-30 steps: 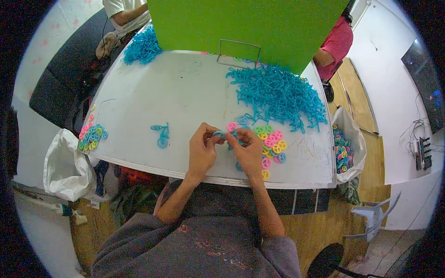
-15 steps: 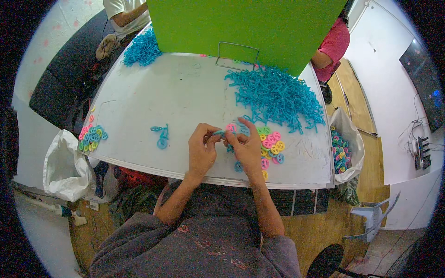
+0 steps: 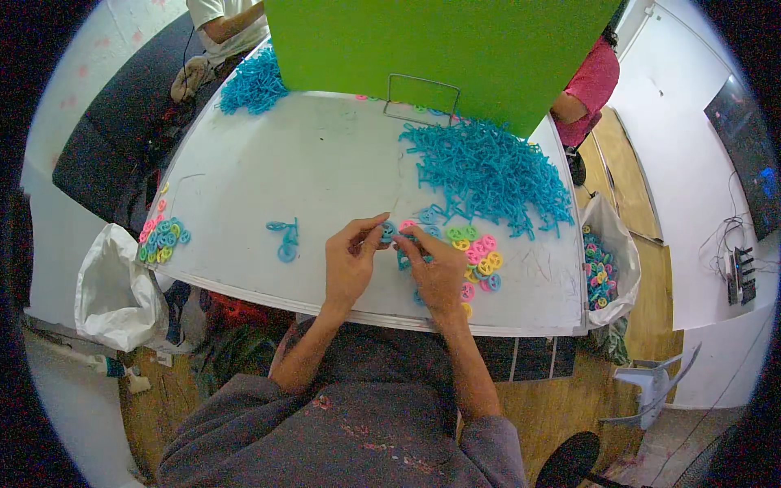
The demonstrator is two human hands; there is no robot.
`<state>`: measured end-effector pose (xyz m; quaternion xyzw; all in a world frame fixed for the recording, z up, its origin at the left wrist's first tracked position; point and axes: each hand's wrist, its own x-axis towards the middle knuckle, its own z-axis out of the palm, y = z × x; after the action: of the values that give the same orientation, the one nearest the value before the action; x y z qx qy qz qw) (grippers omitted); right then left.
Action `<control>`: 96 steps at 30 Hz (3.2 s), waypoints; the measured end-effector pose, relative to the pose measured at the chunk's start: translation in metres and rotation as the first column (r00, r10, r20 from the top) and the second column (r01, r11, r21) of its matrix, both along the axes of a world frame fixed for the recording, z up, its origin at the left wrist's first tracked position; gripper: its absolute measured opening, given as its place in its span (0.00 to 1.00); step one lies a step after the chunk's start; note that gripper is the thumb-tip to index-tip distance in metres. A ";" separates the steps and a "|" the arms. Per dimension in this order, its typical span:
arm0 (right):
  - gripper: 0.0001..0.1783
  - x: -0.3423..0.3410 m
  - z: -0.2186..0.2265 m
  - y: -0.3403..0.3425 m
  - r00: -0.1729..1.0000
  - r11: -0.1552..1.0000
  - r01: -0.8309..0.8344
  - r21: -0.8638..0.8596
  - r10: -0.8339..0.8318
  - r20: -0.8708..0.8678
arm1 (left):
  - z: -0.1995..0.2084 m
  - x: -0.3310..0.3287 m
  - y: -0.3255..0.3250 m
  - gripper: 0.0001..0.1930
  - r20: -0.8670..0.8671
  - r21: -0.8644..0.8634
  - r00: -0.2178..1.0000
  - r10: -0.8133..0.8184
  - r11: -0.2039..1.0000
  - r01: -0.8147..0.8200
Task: Assembling colorful flower-shaped plastic toy components onto a wire string.
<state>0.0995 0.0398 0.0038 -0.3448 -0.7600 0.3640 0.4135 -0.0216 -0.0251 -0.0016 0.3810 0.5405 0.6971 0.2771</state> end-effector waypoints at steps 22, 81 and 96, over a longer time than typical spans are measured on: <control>0.09 -0.005 -0.013 0.001 0.984 0.990 0.099 -0.105 -0.114 -0.141 | 0.002 0.012 0.005 0.09 -0.229 -0.003 0.966 0.119 0.992 -0.123; 0.10 0.041 -0.001 0.020 0.989 0.987 -0.148 -0.065 0.148 -0.005 | -0.019 0.002 0.014 0.04 0.224 -0.108 0.942 -0.249 0.954 0.278; 0.09 0.025 -0.002 0.014 0.990 0.892 -0.124 -0.435 0.079 -0.120 | -0.003 0.016 0.007 0.12 -0.101 0.043 0.993 -0.064 0.997 0.069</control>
<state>0.1250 0.0536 0.0020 -0.3710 -0.6533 0.5642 0.3423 -0.0052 -0.0177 -0.0050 0.4396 0.5244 0.6798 0.2639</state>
